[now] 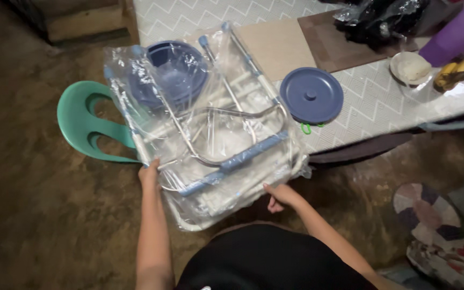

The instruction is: The person assembles a commode chair by removing it from plastic packaging, separating the frame parts, and connecting the metal support bars and frame components by hand.

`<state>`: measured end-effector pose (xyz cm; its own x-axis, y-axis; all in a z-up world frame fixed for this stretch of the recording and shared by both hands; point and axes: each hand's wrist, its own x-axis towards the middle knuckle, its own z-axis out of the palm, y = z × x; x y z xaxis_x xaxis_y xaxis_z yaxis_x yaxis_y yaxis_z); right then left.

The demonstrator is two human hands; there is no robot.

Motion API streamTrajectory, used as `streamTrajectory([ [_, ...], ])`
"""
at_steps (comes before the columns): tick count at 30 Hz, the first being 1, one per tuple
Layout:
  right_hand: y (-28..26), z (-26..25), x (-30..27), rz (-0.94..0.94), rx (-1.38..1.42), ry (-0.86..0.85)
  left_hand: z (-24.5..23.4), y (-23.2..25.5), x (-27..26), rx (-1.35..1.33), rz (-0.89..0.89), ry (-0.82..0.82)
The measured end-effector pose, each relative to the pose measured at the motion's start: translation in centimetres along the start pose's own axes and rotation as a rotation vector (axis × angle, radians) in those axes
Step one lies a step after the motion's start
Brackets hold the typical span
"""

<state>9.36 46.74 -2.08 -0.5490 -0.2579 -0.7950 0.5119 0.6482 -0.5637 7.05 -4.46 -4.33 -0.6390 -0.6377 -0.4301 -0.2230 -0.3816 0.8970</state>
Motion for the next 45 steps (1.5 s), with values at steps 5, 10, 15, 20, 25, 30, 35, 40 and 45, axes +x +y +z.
streamTrajectory([
  [5,2.0,2.5,1.0,0.114,0.628,-0.215,-0.6,-0.2,-1.6,0.019,-0.057,0.056],
  [10,2.1,4.8,2.1,-0.159,1.133,-0.305,-1.5,-0.7,-3.7,-0.026,-0.016,0.067],
  [15,2.0,3.5,2.2,-0.167,1.151,-0.153,-1.1,-1.3,-4.6,-0.104,-0.030,0.058],
  [20,1.9,2.1,3.7,-0.263,1.113,-0.068,-0.2,-1.5,-4.6,-0.161,-0.085,0.067],
  [25,0.4,-0.5,5.0,-0.339,1.020,0.110,1.3,-2.8,-5.3,-0.254,-0.131,0.049],
  [30,-2.9,-6.5,6.8,-0.539,1.073,0.243,5.9,-6.4,-8.8,-0.428,-0.121,0.060],
  [35,-6.1,-11.9,7.8,-0.581,0.973,0.306,11.4,-9.2,-12.4,-0.510,-0.156,0.091],
  [40,-9.6,-15.9,6.8,-0.608,0.950,0.254,15.4,-11.5,-13.8,-0.572,-0.361,0.101],
  [45,-11.0,-18.4,6.5,-0.522,0.755,0.309,19.6,-12.7,-15.2,-0.746,-0.403,-0.121],
])
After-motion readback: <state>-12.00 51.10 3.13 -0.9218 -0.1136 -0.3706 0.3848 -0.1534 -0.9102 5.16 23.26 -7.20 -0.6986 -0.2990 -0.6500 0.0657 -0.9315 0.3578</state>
